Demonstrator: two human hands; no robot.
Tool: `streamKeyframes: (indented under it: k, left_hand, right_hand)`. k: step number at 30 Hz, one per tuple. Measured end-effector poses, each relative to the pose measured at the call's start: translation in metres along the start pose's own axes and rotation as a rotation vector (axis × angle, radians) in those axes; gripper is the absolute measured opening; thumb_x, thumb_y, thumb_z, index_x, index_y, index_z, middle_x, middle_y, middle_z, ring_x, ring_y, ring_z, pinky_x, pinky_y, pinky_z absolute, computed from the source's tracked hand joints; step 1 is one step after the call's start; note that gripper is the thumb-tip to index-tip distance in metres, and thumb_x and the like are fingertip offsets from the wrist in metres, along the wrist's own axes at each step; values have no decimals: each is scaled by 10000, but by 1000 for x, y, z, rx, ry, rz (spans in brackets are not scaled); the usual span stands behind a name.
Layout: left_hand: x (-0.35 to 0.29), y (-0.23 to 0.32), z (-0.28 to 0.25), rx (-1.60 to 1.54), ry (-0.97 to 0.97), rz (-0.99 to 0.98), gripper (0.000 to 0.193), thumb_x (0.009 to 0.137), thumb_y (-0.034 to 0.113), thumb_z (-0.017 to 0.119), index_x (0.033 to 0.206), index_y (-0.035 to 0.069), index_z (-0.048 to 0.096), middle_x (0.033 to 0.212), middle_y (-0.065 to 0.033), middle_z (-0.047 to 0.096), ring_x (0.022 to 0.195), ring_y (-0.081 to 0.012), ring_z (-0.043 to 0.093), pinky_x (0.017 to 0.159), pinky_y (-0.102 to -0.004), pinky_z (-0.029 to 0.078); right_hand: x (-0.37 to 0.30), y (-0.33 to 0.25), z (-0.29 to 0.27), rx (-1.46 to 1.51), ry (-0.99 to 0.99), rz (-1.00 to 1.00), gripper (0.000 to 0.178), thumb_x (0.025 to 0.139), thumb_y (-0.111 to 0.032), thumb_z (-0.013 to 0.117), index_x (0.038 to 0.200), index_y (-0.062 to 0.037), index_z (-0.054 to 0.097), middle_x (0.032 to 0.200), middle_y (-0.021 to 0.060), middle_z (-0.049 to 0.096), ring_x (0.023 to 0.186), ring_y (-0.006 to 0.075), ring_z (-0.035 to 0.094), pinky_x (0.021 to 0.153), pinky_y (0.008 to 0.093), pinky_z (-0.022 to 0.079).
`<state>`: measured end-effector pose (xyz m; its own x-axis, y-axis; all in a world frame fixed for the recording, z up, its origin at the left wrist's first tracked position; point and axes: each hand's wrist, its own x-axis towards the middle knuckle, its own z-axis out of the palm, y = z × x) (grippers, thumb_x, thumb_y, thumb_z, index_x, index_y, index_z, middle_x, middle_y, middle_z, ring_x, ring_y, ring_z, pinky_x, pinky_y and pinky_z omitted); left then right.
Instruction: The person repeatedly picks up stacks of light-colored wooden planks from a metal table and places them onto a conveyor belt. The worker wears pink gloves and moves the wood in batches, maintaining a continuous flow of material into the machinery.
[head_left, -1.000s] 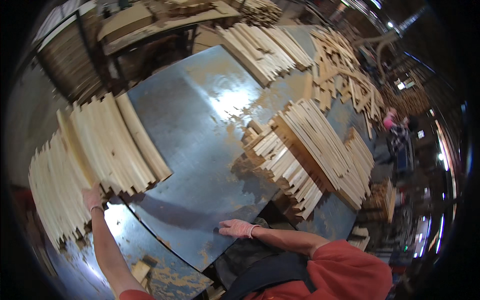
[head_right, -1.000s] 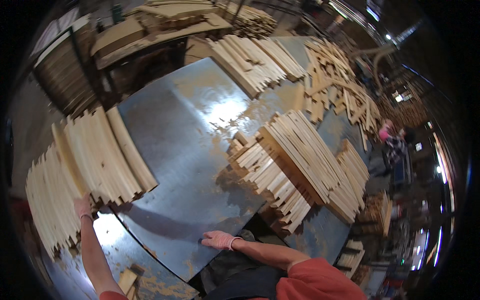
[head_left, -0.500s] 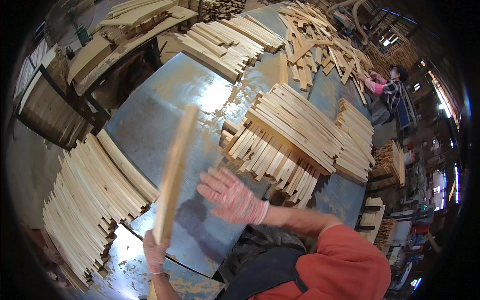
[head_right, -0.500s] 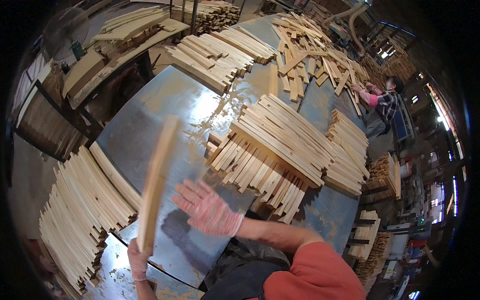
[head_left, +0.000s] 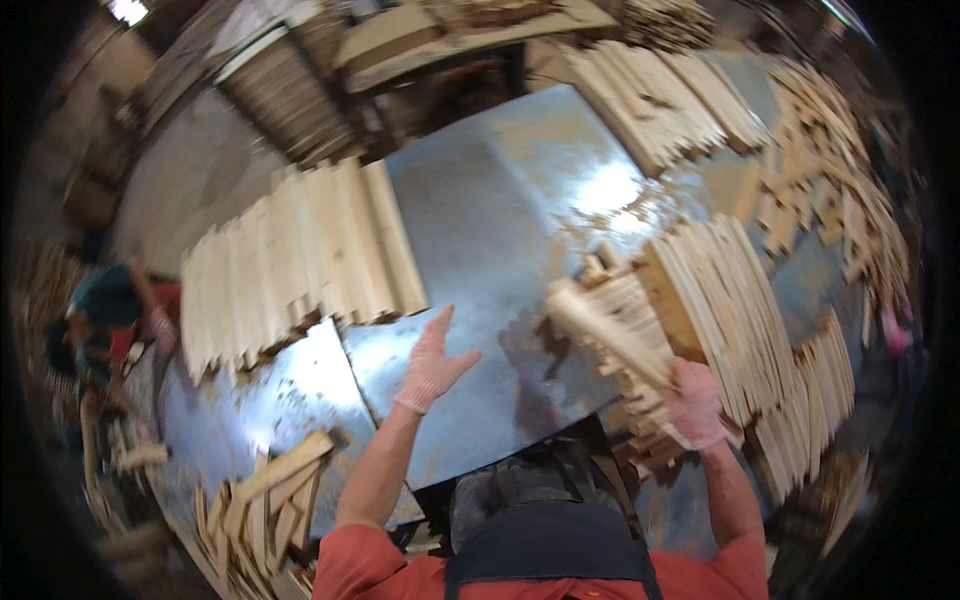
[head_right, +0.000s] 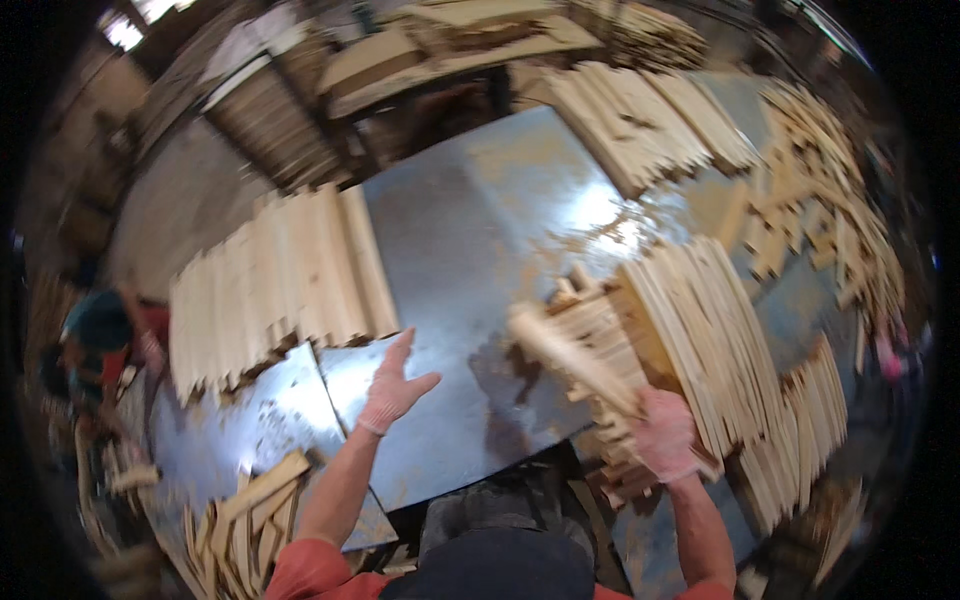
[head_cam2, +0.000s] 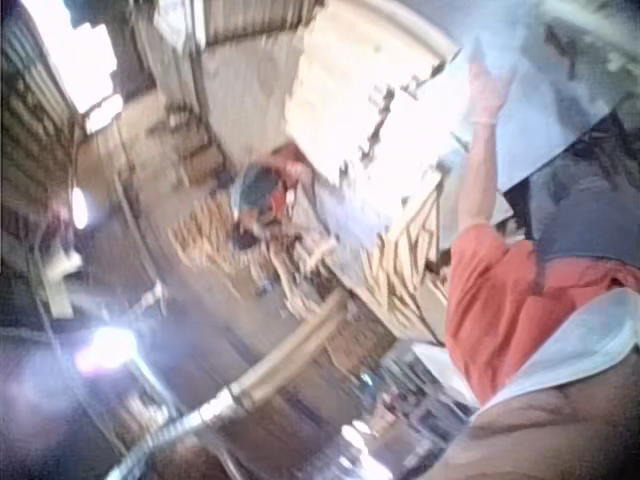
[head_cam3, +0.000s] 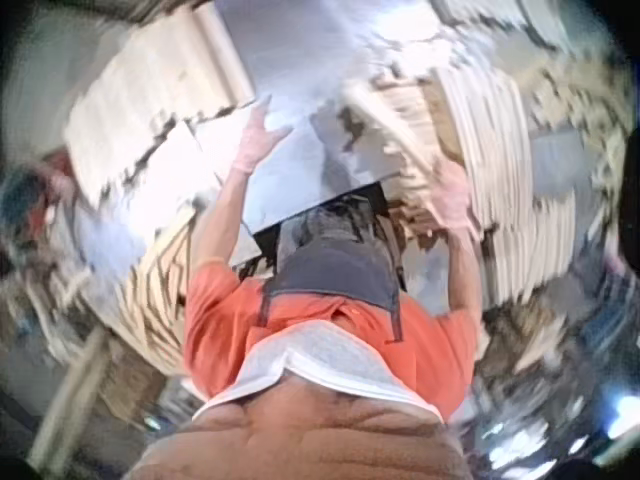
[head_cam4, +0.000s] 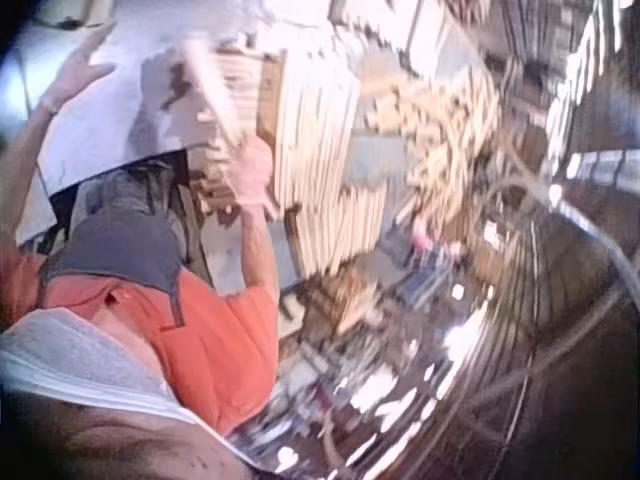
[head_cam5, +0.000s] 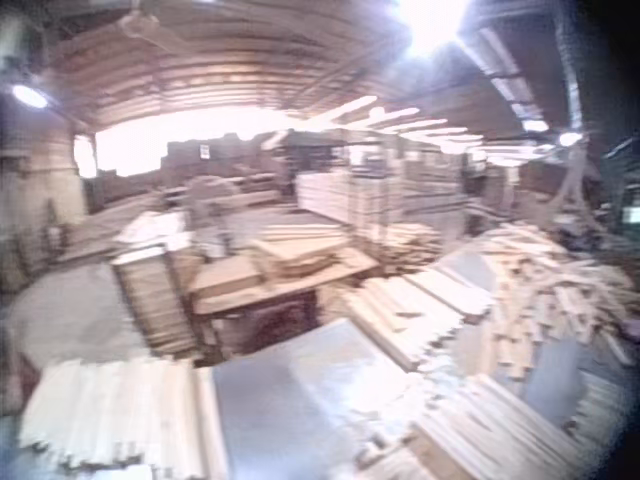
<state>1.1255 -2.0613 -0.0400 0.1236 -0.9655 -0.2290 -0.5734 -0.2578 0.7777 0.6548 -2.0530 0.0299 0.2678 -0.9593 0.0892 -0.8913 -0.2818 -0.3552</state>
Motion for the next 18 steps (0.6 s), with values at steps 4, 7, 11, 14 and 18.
streamKeyframes:
  k: [4,7,11,14,18]
  left_hand:
    - [-24,-80,12,-412,61,-375,931,906,315,825,1636,0,342,1625,-271,448,1483,-393,472,1198,-455,417]
    - [-47,-157,2,-479,299,-526,908,923,272,815,1635,-15,331,1631,-294,429,1477,-402,472,1172,-440,436]
    - [-67,-253,-35,-606,695,-638,910,906,239,820,1624,-43,336,1609,-298,448,1435,-386,509,1145,-428,453]
    - [-68,-305,-88,-463,798,-786,1022,855,272,848,1624,-93,281,1573,-309,475,1418,-378,513,1170,-387,418]
    - [-57,-342,-149,-499,907,-771,1063,846,247,857,1632,-109,236,1598,-310,435,1445,-374,485,1195,-394,395]
  right_hand:
    - [-18,70,18,-208,78,168,586,808,-88,825,1350,13,627,1138,215,694,1058,428,663,938,506,539]
    - [-25,100,29,-274,102,208,602,816,-89,824,1372,7,613,1235,227,668,1121,432,643,975,505,531]
    - [-29,120,43,-338,8,218,619,861,-144,793,1433,-23,592,1347,232,641,1241,441,599,1059,515,491]
    - [-36,122,60,-521,7,177,741,918,-188,725,1584,-22,446,1560,233,518,1448,433,473,1196,504,395]
    - [-40,104,66,-632,-312,448,905,962,-138,655,1696,2,145,1771,214,160,1632,374,198,1328,442,203]
